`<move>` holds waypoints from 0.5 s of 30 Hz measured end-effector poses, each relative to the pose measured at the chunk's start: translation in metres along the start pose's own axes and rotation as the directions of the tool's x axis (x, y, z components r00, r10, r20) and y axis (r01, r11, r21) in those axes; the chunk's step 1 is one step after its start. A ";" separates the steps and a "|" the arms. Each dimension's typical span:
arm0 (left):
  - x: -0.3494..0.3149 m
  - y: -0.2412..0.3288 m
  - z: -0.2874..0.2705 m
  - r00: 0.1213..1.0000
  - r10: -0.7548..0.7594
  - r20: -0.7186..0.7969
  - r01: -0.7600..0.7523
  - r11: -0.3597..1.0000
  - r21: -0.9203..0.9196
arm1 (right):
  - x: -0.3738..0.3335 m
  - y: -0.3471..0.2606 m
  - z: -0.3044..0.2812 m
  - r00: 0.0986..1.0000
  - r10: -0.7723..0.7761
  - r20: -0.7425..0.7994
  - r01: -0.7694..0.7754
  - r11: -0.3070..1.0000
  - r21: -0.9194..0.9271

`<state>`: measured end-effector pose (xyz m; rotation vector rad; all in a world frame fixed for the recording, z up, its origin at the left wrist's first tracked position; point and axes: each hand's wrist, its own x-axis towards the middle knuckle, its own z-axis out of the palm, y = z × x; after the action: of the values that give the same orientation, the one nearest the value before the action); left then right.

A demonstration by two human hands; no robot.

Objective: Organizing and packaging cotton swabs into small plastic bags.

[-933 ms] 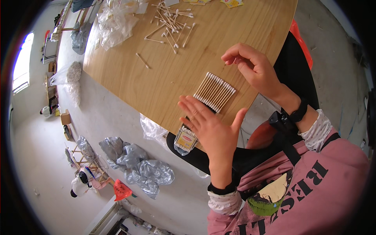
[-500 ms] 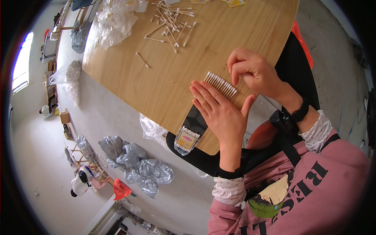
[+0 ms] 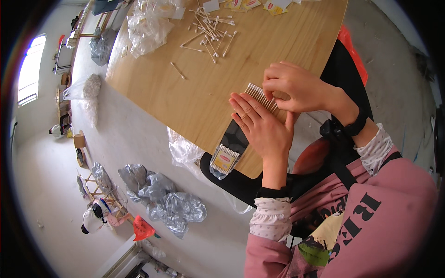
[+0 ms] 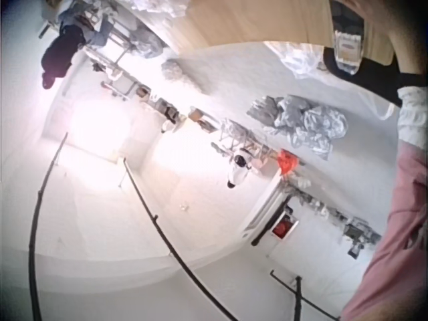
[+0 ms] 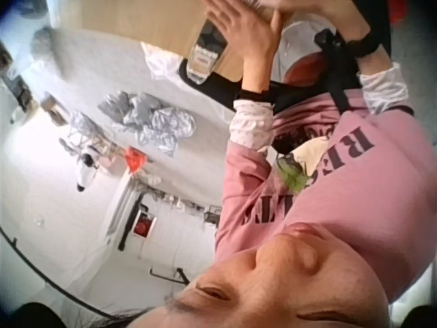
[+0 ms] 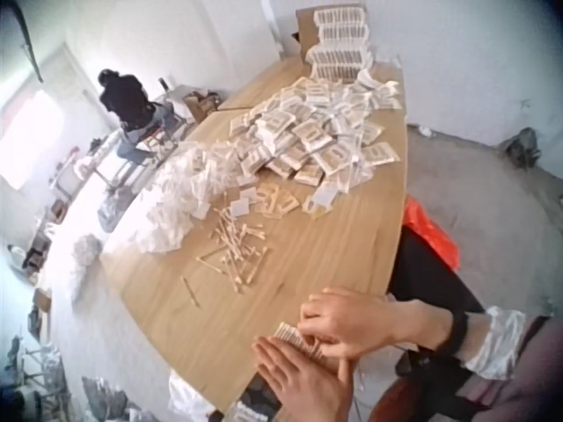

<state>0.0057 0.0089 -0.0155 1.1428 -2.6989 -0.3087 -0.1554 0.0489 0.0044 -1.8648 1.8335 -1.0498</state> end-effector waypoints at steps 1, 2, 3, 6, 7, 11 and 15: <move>0.000 0.000 0.000 1.000 0.003 -0.011 -0.003 1.000 -0.011 | 0.001 -0.002 -0.002 1.000 0.014 0.026 -0.015 1.000 0.017; 0.000 -0.001 0.001 1.000 0.006 -0.022 -0.006 1.000 -0.015 | 0.002 -0.002 -0.002 1.000 0.008 0.024 -0.008 1.000 0.007; 0.000 -0.002 0.001 1.000 0.008 -0.025 -0.008 1.000 0.002 | 0.002 -0.002 -0.001 0.998 -0.009 0.058 0.010 1.000 -0.013; -0.001 -0.002 0.003 0.999 0.012 -0.044 -0.012 1.000 0.006 | 0.002 -0.002 -0.002 0.993 -0.044 0.111 0.056 0.993 -0.101; -0.001 -0.002 0.004 0.999 0.011 -0.044 -0.011 1.000 0.001 | 0.002 -0.003 -0.002 0.990 -0.054 0.133 0.074 0.985 -0.153; -0.001 -0.001 0.005 0.998 0.014 -0.068 -0.016 0.999 -0.030 | 0.008 -0.009 -0.001 0.987 -0.085 0.136 0.116 0.964 -0.240; -0.003 -0.005 0.006 0.994 0.016 -0.104 -0.018 1.000 -0.018 | 0.018 -0.010 0.000 0.961 -0.067 0.267 0.135 0.960 -0.246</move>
<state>0.0096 0.0079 -0.0226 1.0990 -2.6087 -0.2637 -0.1503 0.0333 0.0158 -2.1508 1.8084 -0.5788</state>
